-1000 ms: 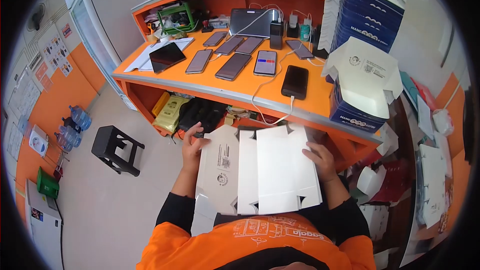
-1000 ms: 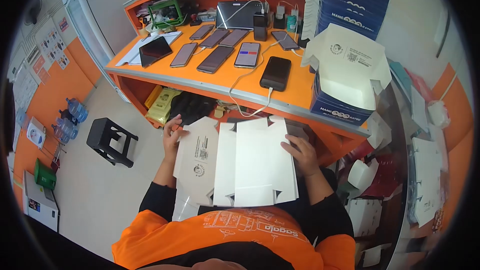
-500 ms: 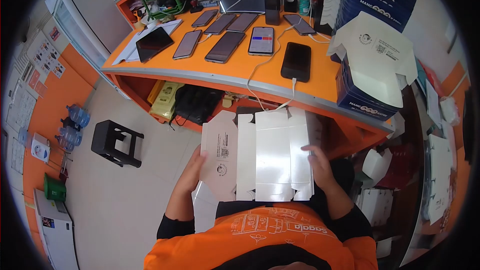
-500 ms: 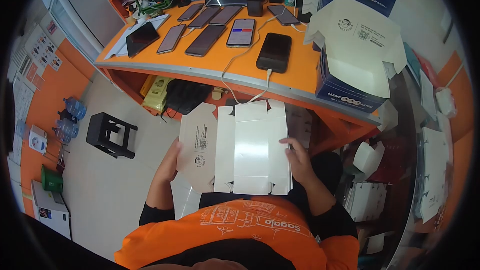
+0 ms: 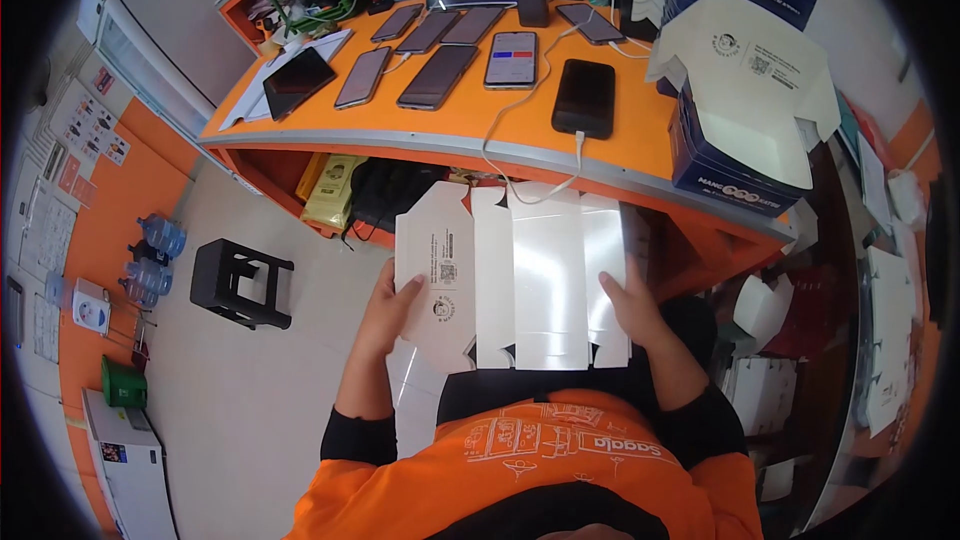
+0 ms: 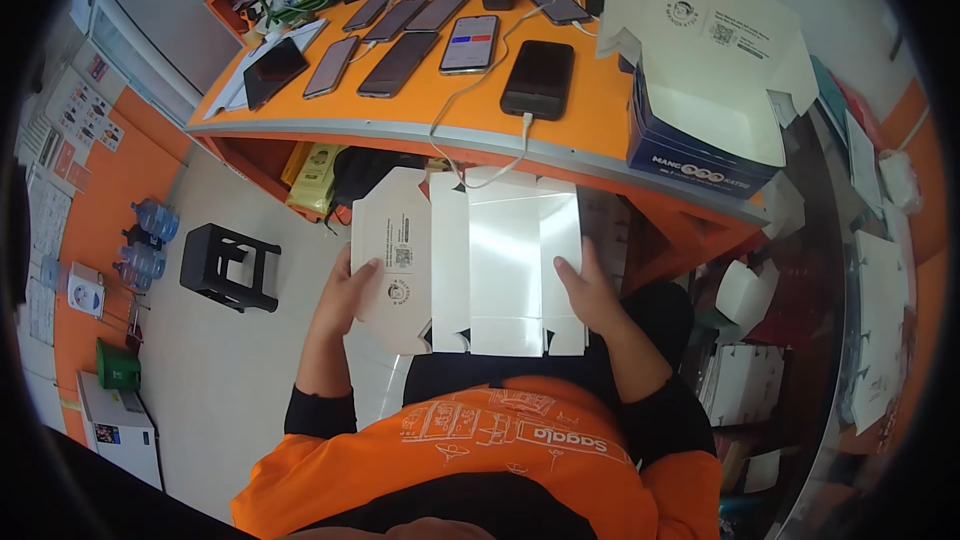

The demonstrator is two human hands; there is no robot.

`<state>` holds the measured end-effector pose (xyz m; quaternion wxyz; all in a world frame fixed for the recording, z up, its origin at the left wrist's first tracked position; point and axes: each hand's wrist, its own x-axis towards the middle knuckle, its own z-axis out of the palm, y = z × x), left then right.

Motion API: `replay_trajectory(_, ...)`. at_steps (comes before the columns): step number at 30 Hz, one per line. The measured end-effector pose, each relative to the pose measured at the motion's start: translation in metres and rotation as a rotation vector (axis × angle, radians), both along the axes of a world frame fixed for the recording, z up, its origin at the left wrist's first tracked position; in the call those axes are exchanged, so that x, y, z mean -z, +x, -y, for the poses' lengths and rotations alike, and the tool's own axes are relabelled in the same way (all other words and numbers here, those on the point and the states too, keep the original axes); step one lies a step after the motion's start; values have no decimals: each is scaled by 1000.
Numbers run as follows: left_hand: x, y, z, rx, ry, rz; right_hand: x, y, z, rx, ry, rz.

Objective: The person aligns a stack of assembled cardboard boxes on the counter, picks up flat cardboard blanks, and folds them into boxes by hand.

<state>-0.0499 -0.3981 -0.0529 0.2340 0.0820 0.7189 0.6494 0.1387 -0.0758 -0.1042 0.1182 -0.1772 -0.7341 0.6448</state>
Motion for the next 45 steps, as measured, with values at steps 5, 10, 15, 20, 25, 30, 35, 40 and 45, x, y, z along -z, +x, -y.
replay_trajectory(5,7,-21,10,165,-90,81,22,14,-4,97,638,-71)
replay_trajectory(10,-34,-16,8,42,-273,-138,-42,42,11,-311,983,-73)
replay_trajectory(15,-21,-20,6,89,-286,-263,14,45,32,-107,-174,236)
replay_trajectory(20,-27,-18,8,56,-217,-75,14,32,29,-91,-888,322)
replay_trajectory(25,-17,-21,15,76,-144,59,-1,31,32,-153,-1000,340)
replay_trajectory(30,-12,-13,21,41,61,324,8,28,42,-131,-997,162)
replay_trajectory(35,56,-9,53,51,476,569,8,27,40,-110,-995,4)
replay_trajectory(40,71,6,50,11,590,542,6,29,29,-150,-616,92)
replay_trajectory(45,54,4,49,35,557,506,21,30,20,-269,-390,134)
